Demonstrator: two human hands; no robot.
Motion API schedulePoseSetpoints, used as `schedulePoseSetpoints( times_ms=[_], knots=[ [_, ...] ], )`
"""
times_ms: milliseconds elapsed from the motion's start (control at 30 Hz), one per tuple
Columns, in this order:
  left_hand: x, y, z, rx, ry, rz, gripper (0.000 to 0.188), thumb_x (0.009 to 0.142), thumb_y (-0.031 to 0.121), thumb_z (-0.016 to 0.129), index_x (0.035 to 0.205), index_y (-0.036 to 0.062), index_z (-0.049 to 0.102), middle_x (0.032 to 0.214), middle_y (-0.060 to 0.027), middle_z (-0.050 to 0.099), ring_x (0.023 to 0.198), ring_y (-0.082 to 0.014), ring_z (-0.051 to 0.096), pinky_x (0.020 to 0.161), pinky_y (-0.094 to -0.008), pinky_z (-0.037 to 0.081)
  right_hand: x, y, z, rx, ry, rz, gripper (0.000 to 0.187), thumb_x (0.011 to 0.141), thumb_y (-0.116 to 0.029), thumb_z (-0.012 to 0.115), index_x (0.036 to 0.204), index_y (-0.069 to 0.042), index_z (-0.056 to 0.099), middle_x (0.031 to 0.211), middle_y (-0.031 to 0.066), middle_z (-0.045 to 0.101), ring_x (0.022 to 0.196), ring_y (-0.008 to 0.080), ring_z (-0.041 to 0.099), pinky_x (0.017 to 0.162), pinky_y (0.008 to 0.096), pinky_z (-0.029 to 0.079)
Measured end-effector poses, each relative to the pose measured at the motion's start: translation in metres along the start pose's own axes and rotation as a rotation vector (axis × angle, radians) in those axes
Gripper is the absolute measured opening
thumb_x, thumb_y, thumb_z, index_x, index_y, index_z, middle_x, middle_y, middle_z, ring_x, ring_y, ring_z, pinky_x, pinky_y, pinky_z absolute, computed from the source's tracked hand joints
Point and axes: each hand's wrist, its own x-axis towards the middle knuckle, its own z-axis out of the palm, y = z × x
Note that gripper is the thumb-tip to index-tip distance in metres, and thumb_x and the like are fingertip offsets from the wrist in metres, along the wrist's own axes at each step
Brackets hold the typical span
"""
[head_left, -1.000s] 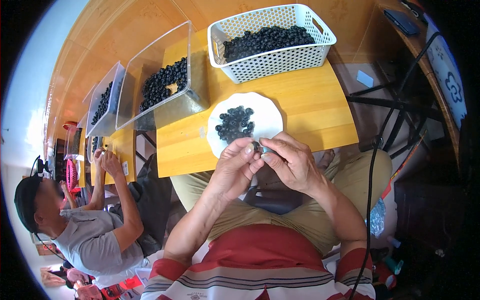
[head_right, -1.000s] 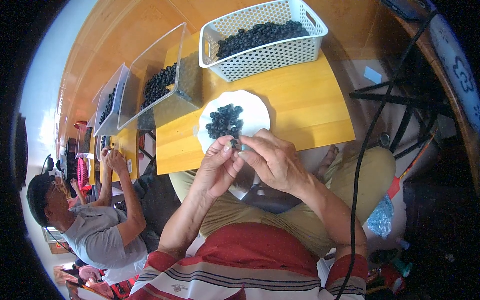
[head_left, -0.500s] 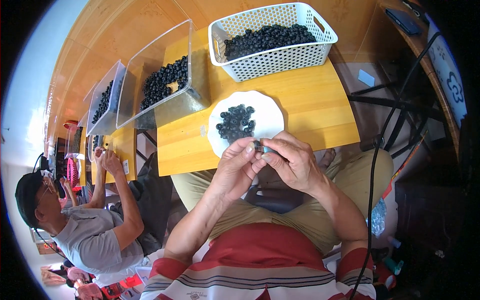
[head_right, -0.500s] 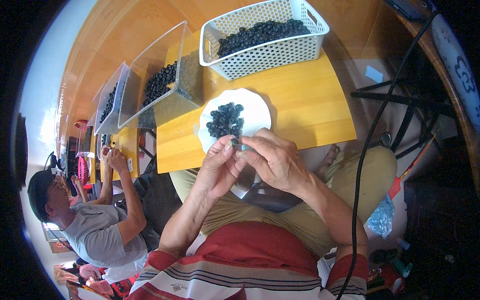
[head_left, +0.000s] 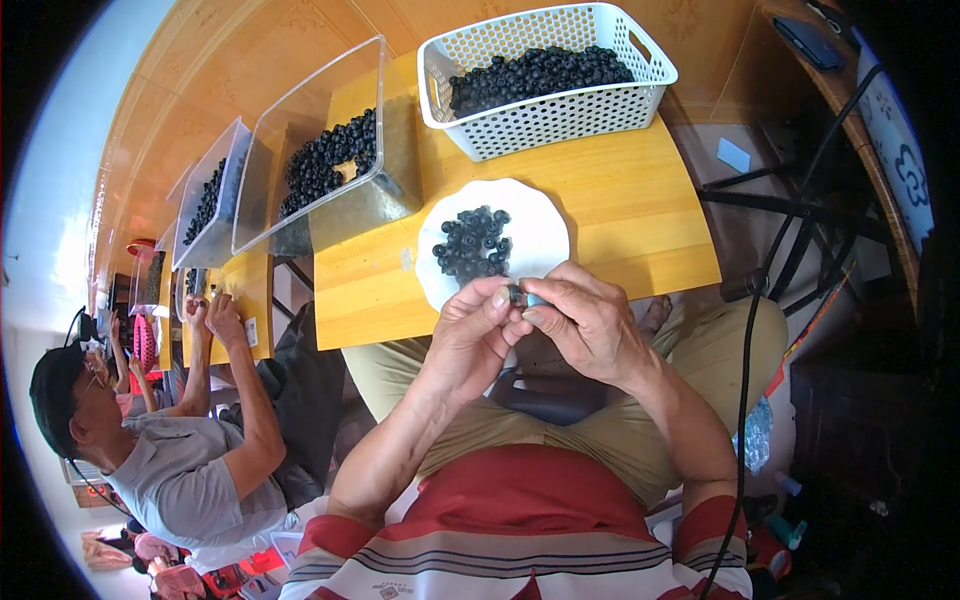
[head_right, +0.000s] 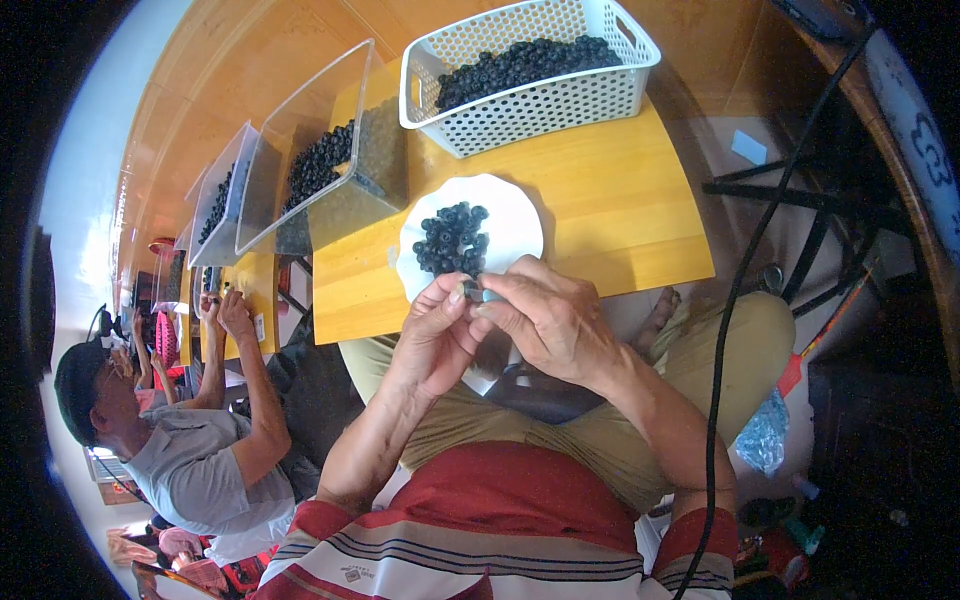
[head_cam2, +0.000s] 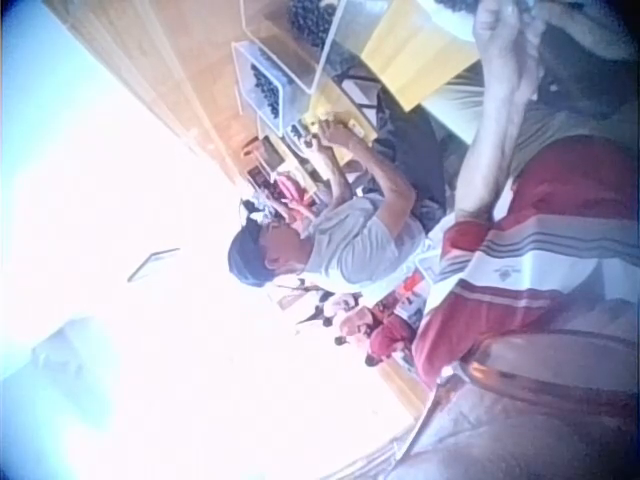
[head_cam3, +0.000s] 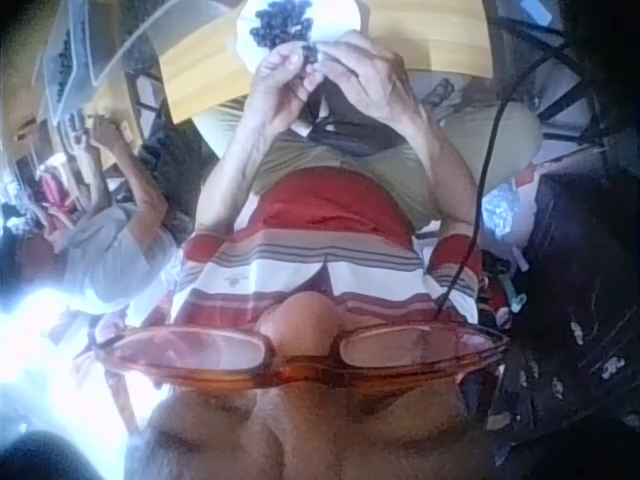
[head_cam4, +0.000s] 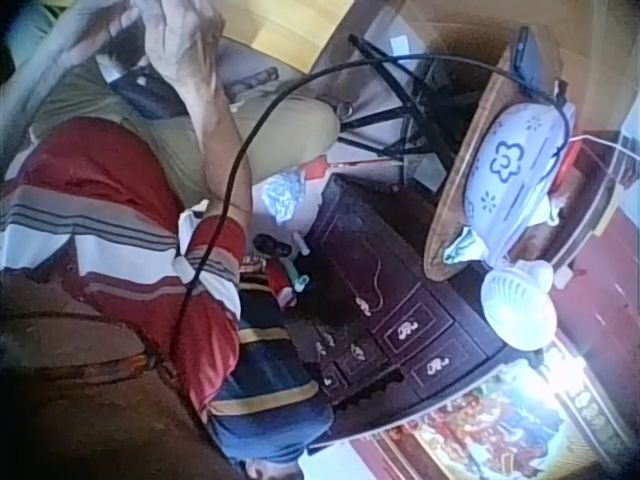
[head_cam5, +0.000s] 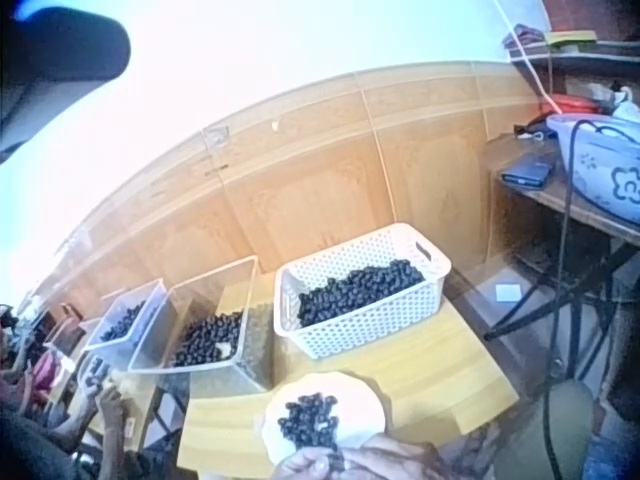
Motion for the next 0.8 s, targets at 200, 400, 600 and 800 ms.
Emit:
schedulePoseSetpoints(
  times_ms=[200, 400, 600, 800],
  knots=[
    [-0.004, 0.005, 0.002, 0.026, -0.039, 0.012, 0.013, 0.1, 0.01, 0.067, 0.111, 0.0035, 0.07, 0.1, -0.0067, 0.073, 0.087, -0.0141, 0.071, 0.081, -0.031, 0.063, 0.003, -0.007, -0.004, 0.023, -0.038, 0.008, 0.027, 0.092, -0.018, 0.074, 0.111, 0.0, 0.071, 0.092, 0.0115, 0.068, 0.076, 0.0288, 0.071, 0.065, 0.0383, 0.054],
    [-0.011, 0.003, -0.002, -0.007, -0.076, 0.01, 0.011, 0.099, 0.011, 0.067, 0.107, 0.0032, 0.07, 0.099, -0.0074, 0.072, 0.087, -0.0143, 0.069, 0.081, -0.0319, 0.063, 0.003, 0.0, 0.002, 0.033, -0.026, 0.093, 0.024, 0.095, -0.013, 0.071, 0.112, 0.003, 0.07, 0.092, 0.0141, 0.068, 0.079, 0.029, 0.07, 0.068, 0.0367, 0.054],
    [-0.013, 0.004, 0.0, 0.009, -0.071, 0.022, 0.013, 0.098, 0.014, 0.069, 0.108, 0.0054, 0.068, 0.1, -0.0065, 0.067, 0.087, -0.0138, 0.062, 0.082, -0.0305, 0.06, 0.007, 0.001, -0.006, 0.118, 0.013, 0.113, 0.026, 0.098, -0.015, 0.067, 0.114, 0.006, 0.07, 0.093, 0.0161, 0.068, 0.083, 0.026, 0.068, 0.072, 0.0343, 0.053],
    [-0.015, 0.005, -0.005, -0.026, -0.034, 0.0, 0.014, 0.099, 0.014, 0.068, 0.109, 0.0042, 0.069, 0.1, -0.0061, 0.07, 0.087, -0.0128, 0.066, 0.082, -0.0314, 0.062, 0.002, -0.003, 0.002, 0.168, -0.083, 0.015, 0.027, 0.096, -0.016, 0.069, 0.115, 0.003, 0.068, 0.094, 0.0161, 0.067, 0.083, 0.0317, 0.07, 0.071, 0.0387, 0.054]
  ],
)
